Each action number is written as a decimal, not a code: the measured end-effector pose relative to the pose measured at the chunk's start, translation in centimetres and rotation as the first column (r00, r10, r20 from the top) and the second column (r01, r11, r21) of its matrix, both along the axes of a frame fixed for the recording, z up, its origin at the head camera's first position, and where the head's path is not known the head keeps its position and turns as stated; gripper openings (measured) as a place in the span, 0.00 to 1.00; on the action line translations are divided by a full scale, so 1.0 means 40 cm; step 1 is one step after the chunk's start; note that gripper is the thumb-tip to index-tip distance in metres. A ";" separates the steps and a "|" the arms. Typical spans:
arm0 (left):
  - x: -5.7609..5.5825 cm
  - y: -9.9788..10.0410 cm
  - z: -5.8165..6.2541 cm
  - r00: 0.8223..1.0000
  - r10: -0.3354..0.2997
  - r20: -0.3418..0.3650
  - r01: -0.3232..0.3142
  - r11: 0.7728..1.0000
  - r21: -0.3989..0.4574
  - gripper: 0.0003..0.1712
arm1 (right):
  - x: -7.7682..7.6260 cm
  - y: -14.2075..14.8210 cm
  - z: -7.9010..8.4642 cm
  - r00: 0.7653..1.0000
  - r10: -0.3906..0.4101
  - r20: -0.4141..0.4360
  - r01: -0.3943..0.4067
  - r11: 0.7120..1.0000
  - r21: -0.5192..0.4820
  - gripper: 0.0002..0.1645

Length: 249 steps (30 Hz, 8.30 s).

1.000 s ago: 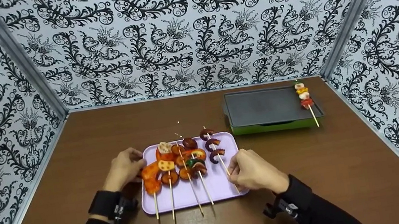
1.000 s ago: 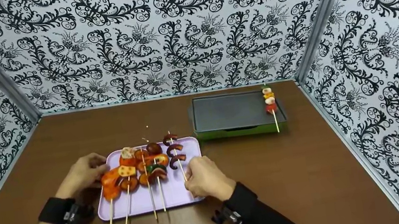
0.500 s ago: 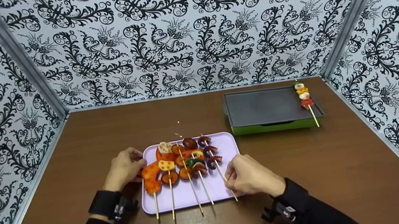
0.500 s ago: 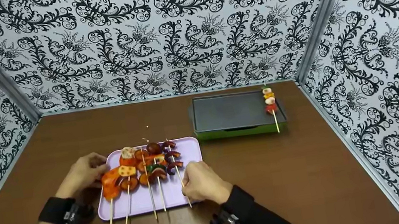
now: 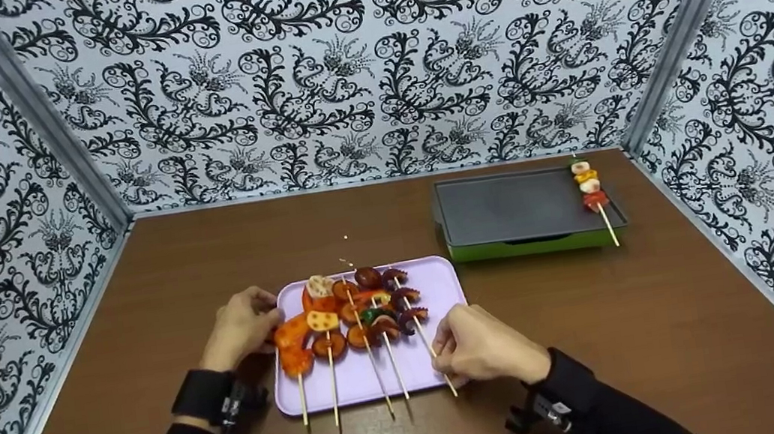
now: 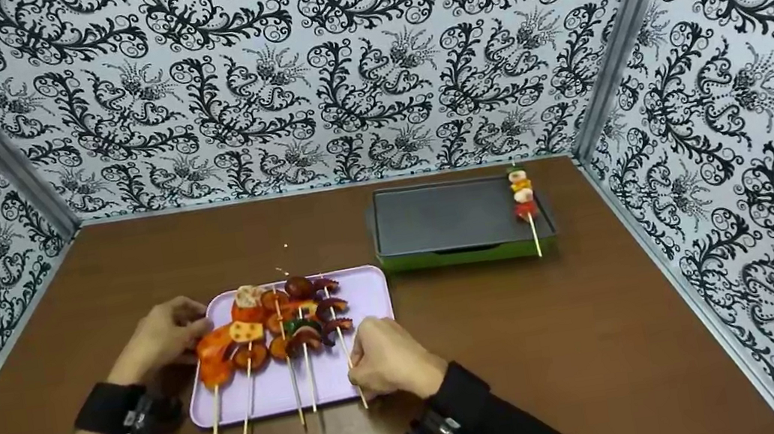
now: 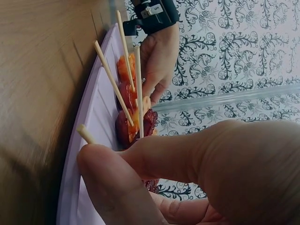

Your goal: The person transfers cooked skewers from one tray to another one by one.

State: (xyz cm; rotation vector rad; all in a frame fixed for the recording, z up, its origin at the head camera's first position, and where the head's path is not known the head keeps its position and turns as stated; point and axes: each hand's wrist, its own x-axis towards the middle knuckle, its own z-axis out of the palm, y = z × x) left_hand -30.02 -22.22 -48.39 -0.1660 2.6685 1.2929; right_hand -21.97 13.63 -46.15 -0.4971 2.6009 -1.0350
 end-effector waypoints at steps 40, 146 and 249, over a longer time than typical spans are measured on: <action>0.004 -0.001 0.001 1.000 -0.016 -0.001 0.016 0.999 -0.028 0.19 | -0.012 0.006 -0.001 0.997 0.012 -0.077 -0.006 0.998 0.070 0.13; 0.000 0.008 0.010 1.000 0.015 0.016 -0.015 1.000 -0.006 0.18 | -0.190 0.549 0.088 0.637 -0.490 -0.595 0.669 0.734 0.112 0.29; 0.000 0.003 -0.006 1.000 0.022 -0.012 -0.022 0.999 -0.028 0.17 | -0.165 0.522 0.151 0.789 -0.503 -0.353 0.591 0.778 0.213 0.10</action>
